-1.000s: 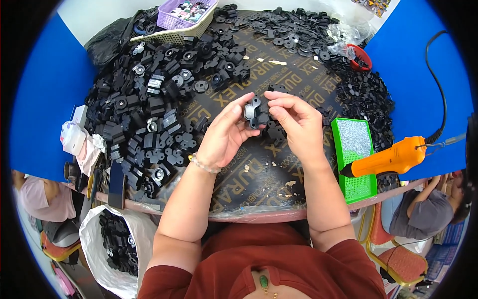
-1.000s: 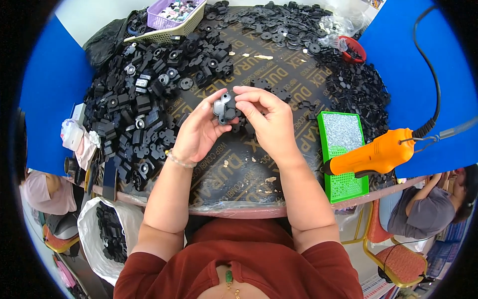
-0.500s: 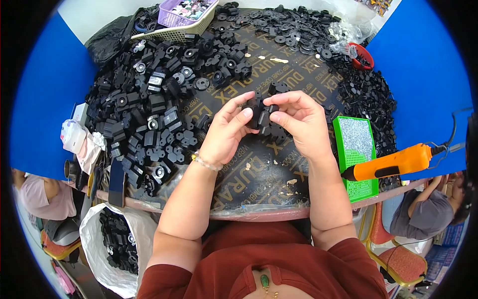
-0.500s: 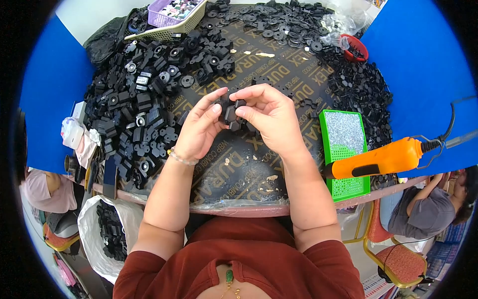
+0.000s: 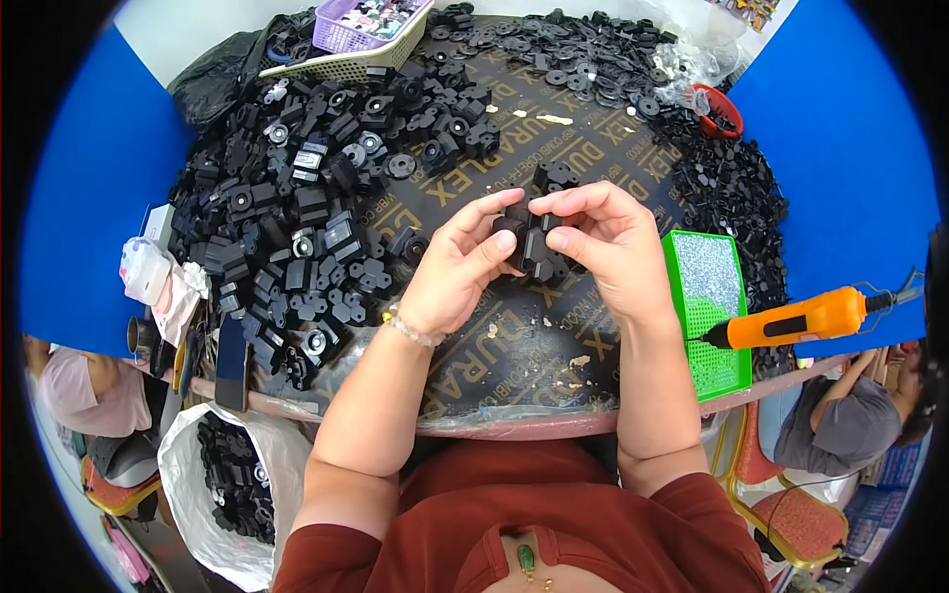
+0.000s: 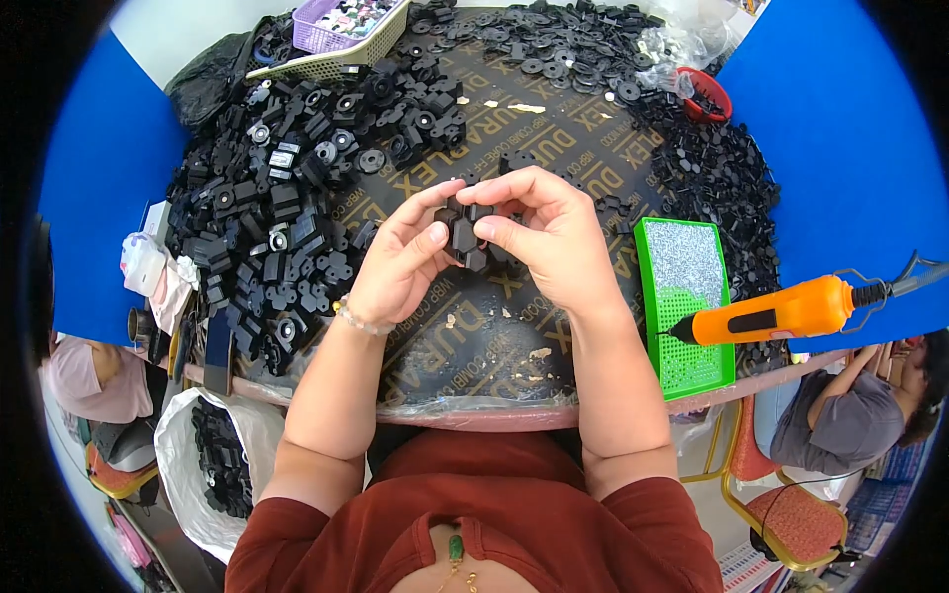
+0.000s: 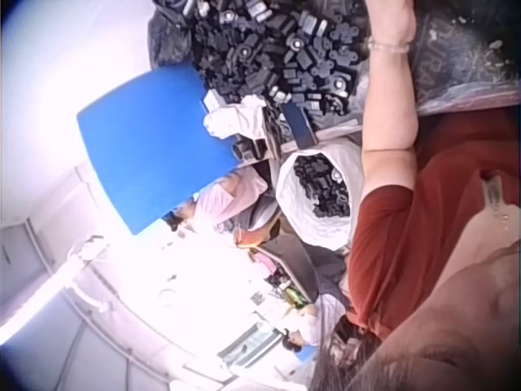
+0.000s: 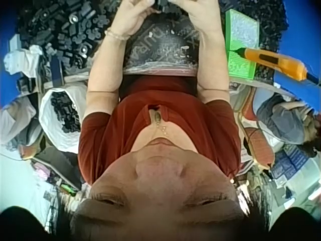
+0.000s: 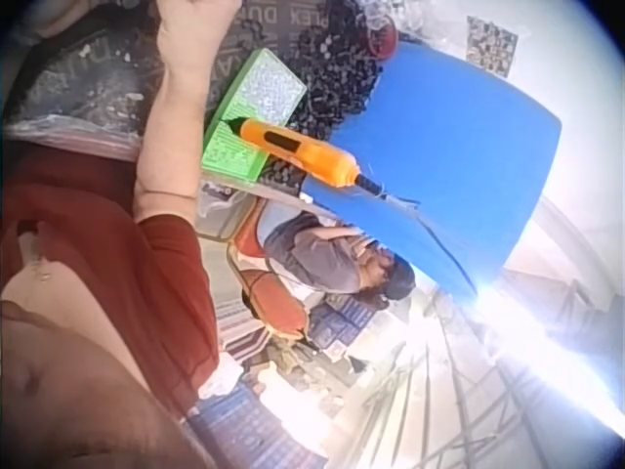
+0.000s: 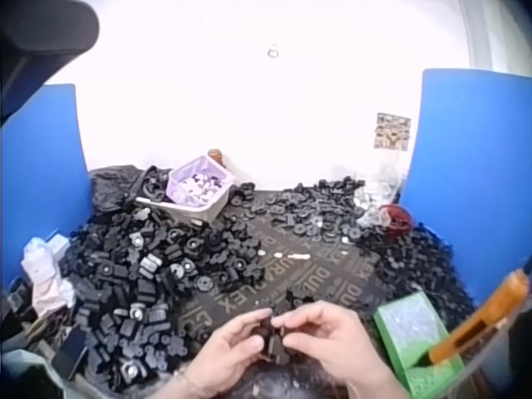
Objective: The recorder is assembling small black plastic components by hand at a workstation.
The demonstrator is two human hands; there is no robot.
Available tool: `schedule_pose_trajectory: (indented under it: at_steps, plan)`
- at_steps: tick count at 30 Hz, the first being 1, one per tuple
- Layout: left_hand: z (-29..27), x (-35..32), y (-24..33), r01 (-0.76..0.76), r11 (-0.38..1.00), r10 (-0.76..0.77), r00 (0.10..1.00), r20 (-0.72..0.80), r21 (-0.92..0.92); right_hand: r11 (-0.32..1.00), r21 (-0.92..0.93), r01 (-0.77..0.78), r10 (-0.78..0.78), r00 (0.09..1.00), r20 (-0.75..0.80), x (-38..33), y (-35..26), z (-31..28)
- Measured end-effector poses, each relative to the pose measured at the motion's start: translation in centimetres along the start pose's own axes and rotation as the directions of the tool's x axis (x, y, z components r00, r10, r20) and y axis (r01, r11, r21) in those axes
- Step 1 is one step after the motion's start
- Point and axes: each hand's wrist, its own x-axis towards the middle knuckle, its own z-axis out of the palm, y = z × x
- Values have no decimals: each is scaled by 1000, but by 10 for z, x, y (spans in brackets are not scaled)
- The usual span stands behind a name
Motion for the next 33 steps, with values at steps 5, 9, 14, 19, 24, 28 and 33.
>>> schedule_pose_trajectory:
  at_steps: [5, 9, 14, 19, 24, 28, 33]
  plan:
    - [-2, 1, -3, -41, 993, 43, 999, -12, 106, 991, -134, 18, -20, 1000, -14, -1, -3, -1]
    - [4, -1, -4, -131, 985, 115, 984, 135, 115, 974, -209, -83, 94, 995, 44, -3, -8, 0]
    - [10, -2, -8, -156, 917, 154, 987, 35, 366, 937, -265, -229, 254, 965, 63, -3, -4, -4]
    - [3, -3, -3, -241, 742, 199, 970, 137, 625, 857, -512, -60, 94, 995, 40, -8, -25, -18]
    - [-25, -9, 29, 99, -383, 318, 948, 30, 918, 292, -947, -132, -230, 952, -204, -25, -31, -48]
    - [-46, -20, 24, 139, -549, 182, 982, -44, 824, 70, -972, -224, -190, 954, -233, -41, 2, -65]
    - [-41, -6, 16, 121, -243, 176, 981, -79, 962, 118, -964, -237, -64, 967, -245, -39, 30, -60]
